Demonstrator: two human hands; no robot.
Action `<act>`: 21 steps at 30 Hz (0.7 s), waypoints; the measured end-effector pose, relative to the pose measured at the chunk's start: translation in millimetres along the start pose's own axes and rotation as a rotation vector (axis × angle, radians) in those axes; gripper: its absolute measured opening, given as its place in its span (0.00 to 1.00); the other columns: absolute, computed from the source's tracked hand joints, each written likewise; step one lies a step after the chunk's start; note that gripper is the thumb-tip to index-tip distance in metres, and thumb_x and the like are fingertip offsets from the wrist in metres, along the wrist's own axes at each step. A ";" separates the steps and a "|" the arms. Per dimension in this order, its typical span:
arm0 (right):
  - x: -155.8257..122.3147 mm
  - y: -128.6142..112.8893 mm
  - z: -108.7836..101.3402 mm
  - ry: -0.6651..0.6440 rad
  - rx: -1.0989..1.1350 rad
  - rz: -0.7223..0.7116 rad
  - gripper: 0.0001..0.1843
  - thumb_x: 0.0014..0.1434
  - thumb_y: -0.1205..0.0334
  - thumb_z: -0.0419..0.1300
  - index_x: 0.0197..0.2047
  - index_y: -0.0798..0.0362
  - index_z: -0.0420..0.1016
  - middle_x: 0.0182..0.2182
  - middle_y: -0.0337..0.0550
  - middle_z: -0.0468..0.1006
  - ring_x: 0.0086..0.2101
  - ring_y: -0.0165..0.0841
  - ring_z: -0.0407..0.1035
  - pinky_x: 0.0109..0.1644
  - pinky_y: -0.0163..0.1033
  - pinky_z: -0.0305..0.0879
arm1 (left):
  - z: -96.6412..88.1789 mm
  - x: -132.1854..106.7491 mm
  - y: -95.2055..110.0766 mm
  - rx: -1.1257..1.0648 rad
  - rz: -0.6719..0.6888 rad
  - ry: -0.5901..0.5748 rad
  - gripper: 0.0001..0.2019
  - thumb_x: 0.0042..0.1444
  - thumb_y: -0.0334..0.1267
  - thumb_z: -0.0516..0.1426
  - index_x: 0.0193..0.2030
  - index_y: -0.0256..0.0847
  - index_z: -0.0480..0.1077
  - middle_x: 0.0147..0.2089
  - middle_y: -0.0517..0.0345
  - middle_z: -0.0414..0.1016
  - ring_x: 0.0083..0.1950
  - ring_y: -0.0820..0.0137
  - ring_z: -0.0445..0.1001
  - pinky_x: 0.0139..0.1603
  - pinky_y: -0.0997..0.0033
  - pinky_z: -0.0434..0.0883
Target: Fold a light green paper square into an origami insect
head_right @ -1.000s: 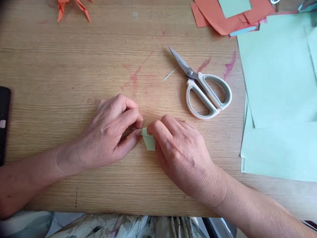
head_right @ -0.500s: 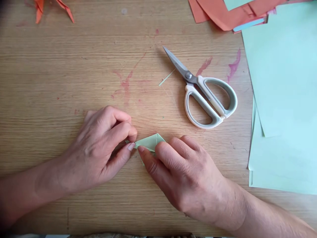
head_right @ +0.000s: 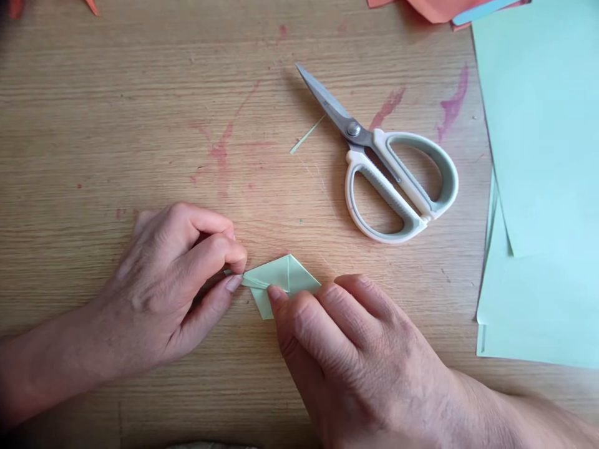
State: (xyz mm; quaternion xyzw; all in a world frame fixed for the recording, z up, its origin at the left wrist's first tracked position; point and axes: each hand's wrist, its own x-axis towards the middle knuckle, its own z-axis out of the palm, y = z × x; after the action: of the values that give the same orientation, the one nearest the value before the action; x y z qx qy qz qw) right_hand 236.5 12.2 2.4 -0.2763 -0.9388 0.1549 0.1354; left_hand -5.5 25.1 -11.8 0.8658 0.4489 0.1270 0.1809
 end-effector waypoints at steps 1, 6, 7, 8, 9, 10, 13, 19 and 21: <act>-0.5 -0.6 -0.9 0.002 -0.005 0.004 0.16 0.70 0.73 0.49 0.46 0.61 0.80 0.32 0.45 0.78 0.27 0.31 0.64 0.31 0.42 0.65 | 0.0 0.0 0.0 -0.007 -0.001 0.005 0.04 0.58 0.32 0.54 0.38 0.46 0.66 0.42 0.53 0.70 0.41 0.60 0.69 0.44 0.54 0.67; -3.4 -7.8 -3.4 0.029 -0.105 -0.005 0.13 0.68 0.73 0.54 0.36 0.57 0.79 0.29 0.43 0.73 0.27 0.32 0.62 0.30 0.42 0.60 | 0.0 0.6 -0.8 0.003 0.027 0.010 0.03 0.59 0.31 0.54 0.38 0.43 0.67 0.44 0.51 0.70 0.43 0.59 0.70 0.46 0.52 0.66; -4.0 -9.4 -2.9 0.034 -0.140 -0.012 0.12 0.68 0.73 0.55 0.35 0.57 0.78 0.28 0.43 0.72 0.27 0.32 0.61 0.30 0.42 0.59 | 0.0 0.7 -1.5 0.011 0.037 0.001 0.04 0.59 0.31 0.53 0.38 0.43 0.67 0.44 0.50 0.70 0.44 0.59 0.71 0.46 0.52 0.66; -4.4 -10.7 -2.1 0.040 -0.181 -0.019 0.12 0.67 0.73 0.55 0.35 0.57 0.78 0.27 0.43 0.71 0.27 0.32 0.61 0.30 0.42 0.58 | 0.1 0.7 -2.3 0.018 0.049 -0.004 0.04 0.59 0.30 0.53 0.38 0.42 0.67 0.45 0.50 0.70 0.44 0.58 0.71 0.46 0.52 0.66; -4.8 -11.6 -0.8 0.044 -0.218 -0.022 0.12 0.66 0.74 0.55 0.34 0.56 0.77 0.27 0.43 0.71 0.27 0.33 0.60 0.30 0.42 0.57 | 0.3 0.6 -3.1 0.025 0.063 -0.011 0.04 0.60 0.30 0.53 0.39 0.42 0.67 0.45 0.50 0.70 0.45 0.58 0.71 0.47 0.53 0.66; -5.0 -12.0 0.7 0.041 -0.252 -0.026 0.12 0.66 0.75 0.55 0.33 0.56 0.77 0.28 0.43 0.71 0.28 0.33 0.60 0.30 0.42 0.57 | 0.6 0.5 -3.8 0.033 0.079 -0.009 0.05 0.60 0.29 0.52 0.39 0.42 0.67 0.46 0.50 0.69 0.46 0.58 0.71 0.47 0.53 0.66; -4.0 -10.8 5.6 0.052 -0.340 -0.059 0.13 0.66 0.75 0.53 0.34 0.57 0.76 0.29 0.45 0.71 0.29 0.34 0.61 0.31 0.41 0.56 | 3.3 0.1 -4.8 0.080 0.104 0.019 0.05 0.60 0.29 0.52 0.40 0.42 0.67 0.46 0.50 0.69 0.47 0.59 0.70 0.47 0.55 0.65; -2.6 -40.5 0.4 0.006 -0.417 0.083 0.13 0.66 0.74 0.53 0.34 0.57 0.76 0.32 0.46 0.74 0.31 0.34 0.61 0.34 0.42 0.55 | 14.4 1.4 -2.3 0.208 0.124 0.107 0.06 0.57 0.28 0.52 0.38 0.42 0.66 0.44 0.51 0.69 0.45 0.59 0.69 0.44 0.57 0.65; -6.9 -73.9 -3.0 0.056 -0.314 0.032 0.10 0.66 0.72 0.54 0.38 0.56 0.76 0.32 0.44 0.74 0.31 0.33 0.61 0.35 0.42 0.56 | 18.2 2.0 -2.7 0.244 0.138 0.128 0.07 0.56 0.28 0.52 0.38 0.42 0.66 0.44 0.51 0.69 0.46 0.58 0.70 0.45 0.57 0.65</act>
State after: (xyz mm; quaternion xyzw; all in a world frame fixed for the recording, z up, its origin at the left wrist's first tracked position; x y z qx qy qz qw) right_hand 207.8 -50.1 31.0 -0.3130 -0.9428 0.0005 0.1143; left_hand 0.6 24.5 -29.3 0.9002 0.4112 0.1385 0.0360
